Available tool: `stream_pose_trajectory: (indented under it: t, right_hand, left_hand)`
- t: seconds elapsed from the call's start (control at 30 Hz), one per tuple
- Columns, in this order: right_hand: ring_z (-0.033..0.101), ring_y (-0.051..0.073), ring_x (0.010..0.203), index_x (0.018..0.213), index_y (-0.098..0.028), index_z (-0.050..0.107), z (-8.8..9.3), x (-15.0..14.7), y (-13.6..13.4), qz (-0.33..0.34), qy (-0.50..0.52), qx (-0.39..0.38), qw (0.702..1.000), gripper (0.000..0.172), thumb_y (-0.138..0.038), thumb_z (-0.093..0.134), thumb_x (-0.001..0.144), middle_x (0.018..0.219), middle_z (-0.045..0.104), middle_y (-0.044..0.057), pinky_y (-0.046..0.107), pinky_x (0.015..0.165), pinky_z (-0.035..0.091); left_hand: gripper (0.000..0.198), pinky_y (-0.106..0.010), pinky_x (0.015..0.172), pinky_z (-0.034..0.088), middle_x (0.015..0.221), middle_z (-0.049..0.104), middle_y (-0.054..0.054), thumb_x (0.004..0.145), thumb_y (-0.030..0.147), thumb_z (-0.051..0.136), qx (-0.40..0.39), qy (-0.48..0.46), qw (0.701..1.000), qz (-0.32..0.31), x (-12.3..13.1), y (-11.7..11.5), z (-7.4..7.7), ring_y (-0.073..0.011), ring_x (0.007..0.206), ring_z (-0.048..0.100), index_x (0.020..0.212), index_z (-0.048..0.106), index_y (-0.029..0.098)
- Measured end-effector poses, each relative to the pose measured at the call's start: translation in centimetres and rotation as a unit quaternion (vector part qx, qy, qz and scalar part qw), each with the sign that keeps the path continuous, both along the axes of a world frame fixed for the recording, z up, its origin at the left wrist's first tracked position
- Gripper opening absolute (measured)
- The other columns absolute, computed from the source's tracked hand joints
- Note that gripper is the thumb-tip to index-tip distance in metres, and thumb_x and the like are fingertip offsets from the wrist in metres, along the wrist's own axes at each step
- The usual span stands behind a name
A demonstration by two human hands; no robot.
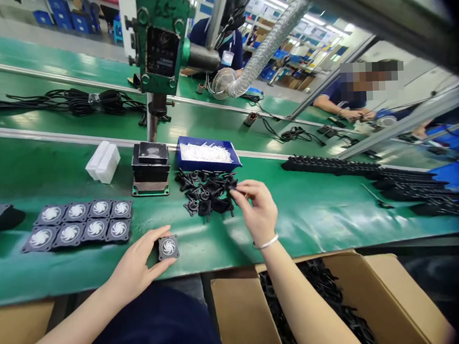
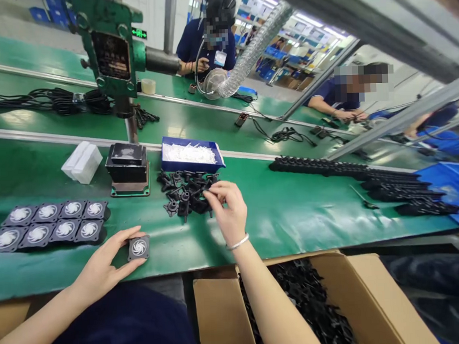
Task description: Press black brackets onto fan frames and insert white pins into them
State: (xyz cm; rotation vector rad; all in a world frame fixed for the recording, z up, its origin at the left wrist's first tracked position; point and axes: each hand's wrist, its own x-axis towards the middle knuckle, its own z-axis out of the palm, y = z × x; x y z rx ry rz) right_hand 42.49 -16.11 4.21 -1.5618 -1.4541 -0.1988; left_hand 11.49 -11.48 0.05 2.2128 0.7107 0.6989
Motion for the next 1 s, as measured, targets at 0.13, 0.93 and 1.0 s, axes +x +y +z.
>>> stream_pose_trajectory:
  t: [0.13, 0.93, 1.0]
  right_hand:
    - [0.064, 0.017, 0.087, 0.101, -0.023, 0.064, -0.9, -5.3, -2.6, 0.180, -0.066, -0.067, 0.979, 0.008, -0.028, 0.061, 0.095, 0.097, 0.067, 0.004, 0.031, 0.076, 0.054]
    - [0.057, 0.025, 0.117, 0.102, -0.025, 0.059, 1.4, -10.4, -2.3, 0.247, 0.112, -0.143, 0.952, 0.018, -0.018, 0.069, 0.089, 0.108, 0.065, 0.006, 0.045, 0.098, 0.051]
    - [0.057, 0.024, 0.117, 0.103, -0.024, 0.058, 1.5, -11.2, -2.0, 0.283, 0.105, -0.144, 0.942, 0.019, -0.017, 0.069, 0.089, 0.105, 0.065, 0.005, 0.044, 0.099, 0.050]
  left_hand:
    - [0.057, -0.038, 0.102, 0.053, 0.128, 0.064, -0.006, 0.092, 0.040, 0.062, -0.024, -0.015, 1.000, 0.001, -0.3, -0.2, -0.6, -0.0218, 0.117, 0.063, 0.142, 0.037, 0.027]
    - [0.063, -0.036, 0.098, 0.055, 0.120, 0.064, -0.007, 0.087, 0.034, 0.070, -0.152, -0.079, 0.985, -0.011, 0.2, 0.0, -0.3, -0.0195, 0.112, 0.064, 0.140, 0.036, 0.028]
    - [0.061, -0.035, 0.098, 0.055, 0.120, 0.063, -0.007, 0.088, 0.032, 0.068, -0.146, -0.081, 0.986, -0.014, 0.2, 0.1, -0.3, -0.0193, 0.112, 0.064, 0.140, 0.036, 0.028]
